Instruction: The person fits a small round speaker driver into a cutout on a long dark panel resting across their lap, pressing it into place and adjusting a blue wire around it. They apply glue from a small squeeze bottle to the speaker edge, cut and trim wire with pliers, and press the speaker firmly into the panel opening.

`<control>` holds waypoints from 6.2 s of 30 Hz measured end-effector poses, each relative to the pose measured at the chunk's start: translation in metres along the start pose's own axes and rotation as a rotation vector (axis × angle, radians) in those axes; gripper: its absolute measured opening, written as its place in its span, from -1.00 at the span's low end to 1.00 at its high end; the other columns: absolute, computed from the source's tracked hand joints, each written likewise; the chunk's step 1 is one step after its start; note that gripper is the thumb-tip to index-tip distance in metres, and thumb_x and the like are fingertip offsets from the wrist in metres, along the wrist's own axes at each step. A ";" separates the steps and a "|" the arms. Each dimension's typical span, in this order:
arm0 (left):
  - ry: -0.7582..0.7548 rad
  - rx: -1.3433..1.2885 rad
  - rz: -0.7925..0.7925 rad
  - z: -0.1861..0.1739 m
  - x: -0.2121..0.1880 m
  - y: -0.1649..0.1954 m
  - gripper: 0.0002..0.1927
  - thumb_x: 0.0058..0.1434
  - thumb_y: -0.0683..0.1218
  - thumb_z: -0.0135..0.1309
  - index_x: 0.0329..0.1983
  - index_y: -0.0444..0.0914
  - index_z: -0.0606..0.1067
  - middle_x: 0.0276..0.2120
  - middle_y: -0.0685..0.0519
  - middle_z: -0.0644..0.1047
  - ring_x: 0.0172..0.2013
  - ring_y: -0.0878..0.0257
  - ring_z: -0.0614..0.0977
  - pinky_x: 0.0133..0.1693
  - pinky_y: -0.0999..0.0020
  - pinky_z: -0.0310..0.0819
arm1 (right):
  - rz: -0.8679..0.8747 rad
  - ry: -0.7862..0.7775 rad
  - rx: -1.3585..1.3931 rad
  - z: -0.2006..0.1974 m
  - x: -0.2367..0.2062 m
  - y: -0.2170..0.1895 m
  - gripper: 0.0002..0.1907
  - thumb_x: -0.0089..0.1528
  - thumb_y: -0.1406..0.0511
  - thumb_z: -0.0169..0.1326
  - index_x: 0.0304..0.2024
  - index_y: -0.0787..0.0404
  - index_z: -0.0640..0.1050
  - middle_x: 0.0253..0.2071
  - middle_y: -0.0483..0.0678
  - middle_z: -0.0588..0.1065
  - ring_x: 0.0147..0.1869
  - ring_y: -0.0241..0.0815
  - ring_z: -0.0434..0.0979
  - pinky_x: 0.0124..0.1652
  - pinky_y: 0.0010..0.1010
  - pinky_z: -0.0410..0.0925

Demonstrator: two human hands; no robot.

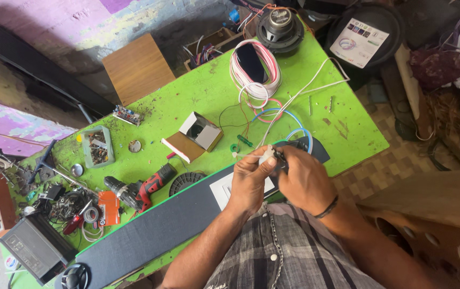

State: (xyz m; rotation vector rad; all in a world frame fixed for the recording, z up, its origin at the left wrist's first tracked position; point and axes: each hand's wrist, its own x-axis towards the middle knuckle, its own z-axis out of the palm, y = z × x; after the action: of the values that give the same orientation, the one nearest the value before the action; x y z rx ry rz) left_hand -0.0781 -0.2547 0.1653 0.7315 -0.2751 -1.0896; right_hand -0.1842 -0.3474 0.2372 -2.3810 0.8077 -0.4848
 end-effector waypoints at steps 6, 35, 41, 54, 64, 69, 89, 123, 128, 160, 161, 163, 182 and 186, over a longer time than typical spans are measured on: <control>0.088 0.006 0.075 0.010 0.004 0.000 -0.69 0.25 -0.31 0.19 0.07 -0.37 0.56 -0.06 0.00 0.66 -0.05 0.29 0.61 0.07 0.37 0.48 | -0.046 0.113 -0.039 0.007 0.003 -0.006 -0.34 0.09 0.39 0.15 0.23 0.51 0.32 0.00 0.28 0.44 0.13 0.31 0.41 0.04 -0.03 0.33; 0.024 -0.044 0.054 0.007 0.006 -0.010 -0.72 0.31 -0.29 0.17 0.09 -0.37 0.54 -0.09 0.04 0.61 -0.07 0.32 0.57 0.05 0.38 0.45 | 0.015 0.137 0.034 0.016 0.002 0.005 -0.71 0.17 0.37 0.09 -0.06 0.32 0.49 -0.16 0.20 0.54 -0.01 0.27 0.52 -0.09 0.02 0.38; 0.050 -0.044 0.075 0.011 0.006 -0.014 -0.71 0.29 -0.31 0.17 0.08 -0.37 0.55 -0.06 0.03 0.62 -0.06 0.32 0.59 0.06 0.37 0.47 | -0.047 0.190 -0.023 0.013 0.003 0.000 -0.53 0.13 0.38 0.10 0.08 0.44 0.41 -0.08 0.23 0.47 0.03 0.29 0.45 -0.01 -0.01 0.34; 0.079 0.011 0.078 0.008 0.001 -0.017 -0.73 0.31 -0.31 0.17 0.08 -0.39 0.56 -0.11 0.04 0.61 -0.12 0.35 0.57 -0.03 0.42 0.47 | 0.016 0.136 0.095 0.033 -0.004 0.020 -0.82 0.19 0.38 0.11 -0.21 0.33 0.44 -0.28 0.20 0.49 -0.10 0.29 0.49 -0.15 0.02 0.33; -0.014 -0.098 0.007 0.004 0.005 -0.002 -0.70 0.28 -0.16 0.18 0.08 -0.23 0.49 -0.07 -0.04 0.63 -0.15 0.24 0.63 -0.18 0.34 0.52 | 0.172 0.060 0.536 0.014 -0.003 0.022 -0.50 0.18 0.43 -0.01 0.20 0.25 0.39 -0.04 0.08 0.53 0.02 0.11 0.55 -0.02 -0.15 0.36; -0.127 -0.049 -0.017 -0.001 0.001 0.007 -0.68 0.41 -0.16 0.20 0.17 -0.32 0.46 -0.05 -0.01 0.57 -0.05 0.23 0.60 -0.10 0.32 0.51 | -0.072 0.161 -0.069 -0.002 -0.010 0.004 -0.30 0.03 0.40 0.13 0.26 0.24 0.37 0.08 0.06 0.45 0.22 0.06 0.39 0.21 -0.05 0.08; -0.214 -0.022 -0.111 0.003 0.007 -0.003 -0.66 0.37 -0.14 0.20 0.16 -0.35 0.48 -0.01 0.02 0.60 0.00 0.26 0.58 0.11 0.32 0.45 | 0.026 0.172 -0.123 -0.015 -0.018 0.002 -0.29 0.03 0.37 0.17 0.26 0.25 0.35 0.00 0.04 0.46 0.14 0.01 0.41 0.14 -0.09 0.10; -0.397 0.001 -0.481 0.063 0.014 -0.058 -0.58 0.44 0.02 0.06 0.18 -0.38 0.46 -0.13 0.04 0.57 -0.20 0.31 0.54 -0.15 0.42 0.42 | 0.195 0.326 -0.092 -0.053 -0.091 0.050 -0.26 0.01 0.37 0.15 0.27 0.33 0.33 0.01 0.14 0.43 0.12 0.12 0.39 0.16 -0.04 0.11; -0.412 0.001 -0.472 0.067 0.012 -0.049 -0.59 0.43 0.01 0.03 0.27 -0.23 0.40 -0.14 0.03 0.56 -0.19 0.33 0.54 -0.19 0.46 0.40 | 0.198 0.337 -0.097 -0.054 -0.091 0.045 -0.28 0.05 0.39 0.10 0.29 0.35 0.31 0.02 0.12 0.44 0.12 0.06 0.40 0.14 -0.06 0.10; -0.363 0.062 -0.286 0.045 0.000 -0.060 -0.72 0.43 -0.09 0.15 0.09 -0.35 0.54 -0.08 0.05 0.57 -0.11 0.32 0.54 -0.01 0.39 0.43 | 0.262 0.339 0.089 -0.020 -0.090 0.053 -0.65 0.23 0.42 0.13 0.06 0.33 0.41 -0.01 0.14 0.48 0.15 0.14 0.47 0.11 -0.08 0.36; -0.346 0.052 -0.313 0.046 0.000 -0.060 -0.72 0.43 -0.08 0.14 0.09 -0.35 0.54 -0.08 0.04 0.58 -0.11 0.31 0.55 0.00 0.39 0.44 | 0.301 0.341 0.134 -0.019 -0.090 0.054 -0.66 0.25 0.42 0.13 0.06 0.33 0.42 -0.02 0.13 0.49 0.15 0.13 0.48 0.10 -0.07 0.36; -0.331 0.032 -0.331 0.050 0.000 -0.059 -0.72 0.42 -0.08 0.13 0.08 -0.34 0.53 -0.09 0.03 0.59 -0.09 0.29 0.57 0.02 0.36 0.46 | 0.283 0.371 0.140 -0.021 -0.090 0.053 -0.59 0.24 0.42 0.12 0.13 0.35 0.39 0.02 0.17 0.47 0.16 0.16 0.46 0.12 -0.04 0.34; -0.378 0.109 -0.245 0.056 0.003 -0.057 -0.73 0.36 -0.15 0.21 0.07 -0.35 0.55 -0.01 0.09 0.46 -0.13 0.37 0.51 -0.08 0.46 0.43 | 0.221 0.229 -0.178 -0.046 -0.091 0.037 -0.08 0.00 0.35 0.11 0.38 0.51 0.13 0.01 0.16 0.39 0.13 0.12 0.33 0.17 0.07 0.06; -0.398 0.190 -0.202 0.052 0.004 -0.055 -0.73 0.35 -0.16 0.20 0.07 -0.34 0.55 -0.01 0.10 0.47 -0.09 0.37 0.52 -0.05 0.45 0.46 | 0.217 0.163 -0.186 -0.048 -0.091 0.037 -0.08 0.03 0.34 0.12 0.39 0.53 0.11 -0.01 0.16 0.39 0.12 0.12 0.33 0.18 0.04 0.07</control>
State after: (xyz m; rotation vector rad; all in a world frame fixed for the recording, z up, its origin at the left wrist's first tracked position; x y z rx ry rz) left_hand -0.1434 -0.2941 0.1668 0.7167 -0.6618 -1.4138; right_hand -0.2930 -0.3326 0.2376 -2.4047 1.2181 -0.5387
